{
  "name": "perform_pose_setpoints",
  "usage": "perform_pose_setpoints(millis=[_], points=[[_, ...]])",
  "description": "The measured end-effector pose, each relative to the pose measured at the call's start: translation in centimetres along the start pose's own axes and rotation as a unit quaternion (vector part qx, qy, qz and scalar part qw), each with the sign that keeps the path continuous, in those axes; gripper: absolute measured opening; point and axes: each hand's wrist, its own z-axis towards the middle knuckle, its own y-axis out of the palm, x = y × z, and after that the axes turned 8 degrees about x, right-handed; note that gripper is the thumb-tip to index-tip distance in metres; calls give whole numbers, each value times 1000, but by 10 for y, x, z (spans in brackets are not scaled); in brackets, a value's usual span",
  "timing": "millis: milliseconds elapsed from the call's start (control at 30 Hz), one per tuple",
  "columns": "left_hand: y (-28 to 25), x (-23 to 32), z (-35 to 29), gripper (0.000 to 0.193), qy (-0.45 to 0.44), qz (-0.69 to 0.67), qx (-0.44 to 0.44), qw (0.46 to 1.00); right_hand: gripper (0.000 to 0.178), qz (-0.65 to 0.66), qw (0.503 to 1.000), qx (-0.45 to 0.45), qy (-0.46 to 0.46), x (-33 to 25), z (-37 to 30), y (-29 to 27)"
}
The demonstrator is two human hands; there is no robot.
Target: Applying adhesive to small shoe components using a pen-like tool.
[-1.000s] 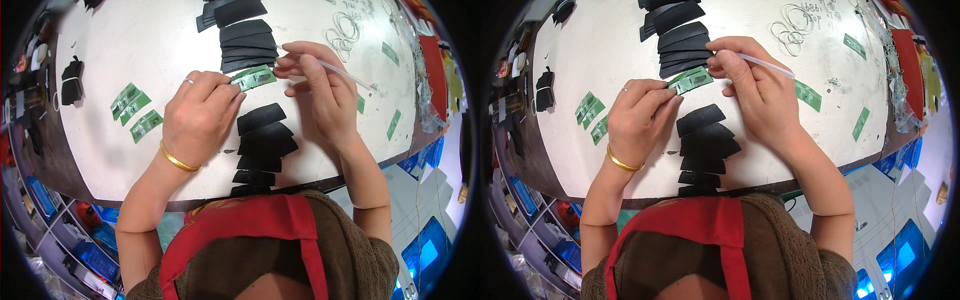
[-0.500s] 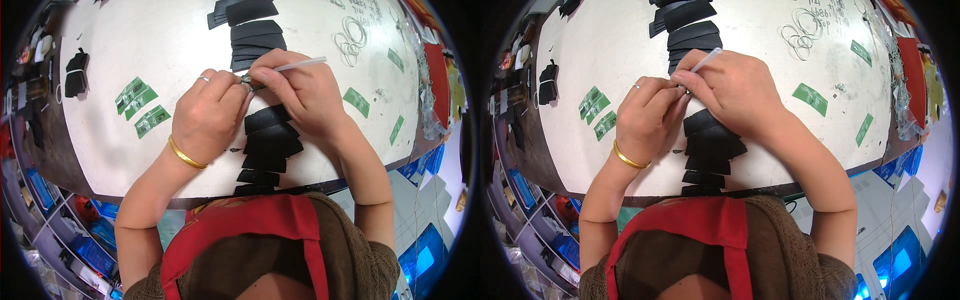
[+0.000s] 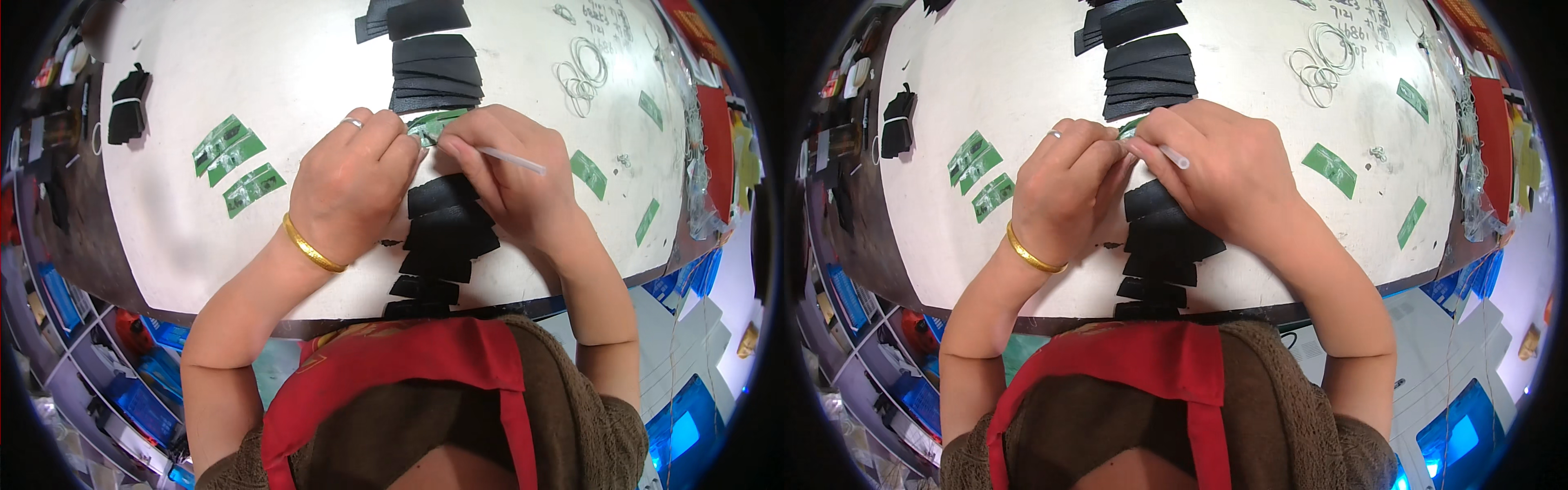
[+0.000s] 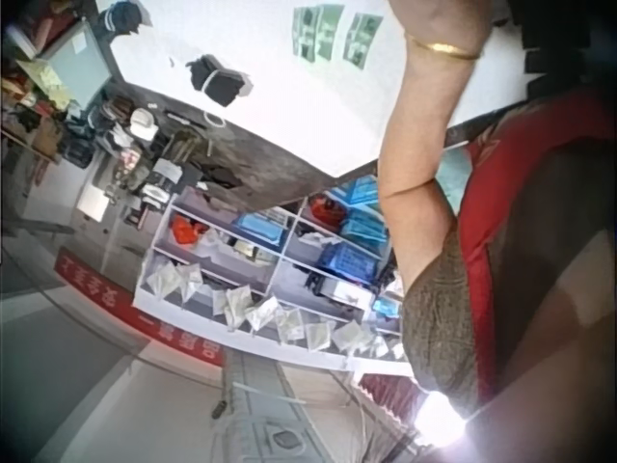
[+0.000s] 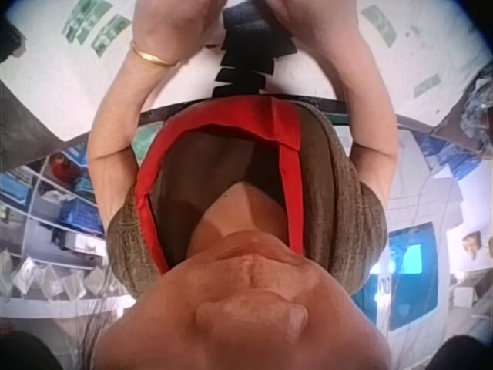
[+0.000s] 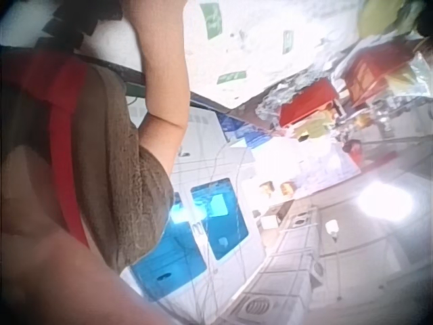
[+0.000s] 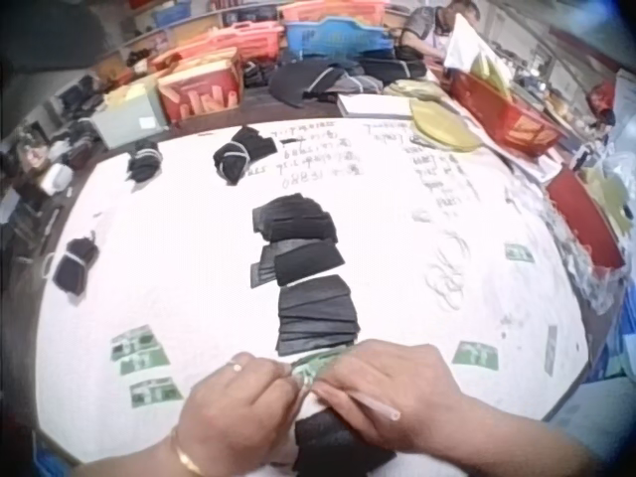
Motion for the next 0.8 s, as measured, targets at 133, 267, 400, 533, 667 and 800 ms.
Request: perform_pose_setpoints(millis=[133,267,400,533,667,800], points=[[3,2,-1,16,3,1,5,1000,11,51,992,6,117,2,-6,-8],[2,1,0,17,3,4,-4,1000,12,43,991,20,123,1,-3,-7],[3,-1,2,17,12,-7,13,1000,11,1,1000,8,27,4,-5,-11],[0,-4,3,18,30,-14,9,999,11,149,975,25,165,12,-2,-28],[-3,-2,-5,20,58,-60,-39,996,19,-103,989,75,-78,27,23,-10],[-8,9,-13,21,45,-88,-51,994,26,-158,979,46,-125,43,32,3]])
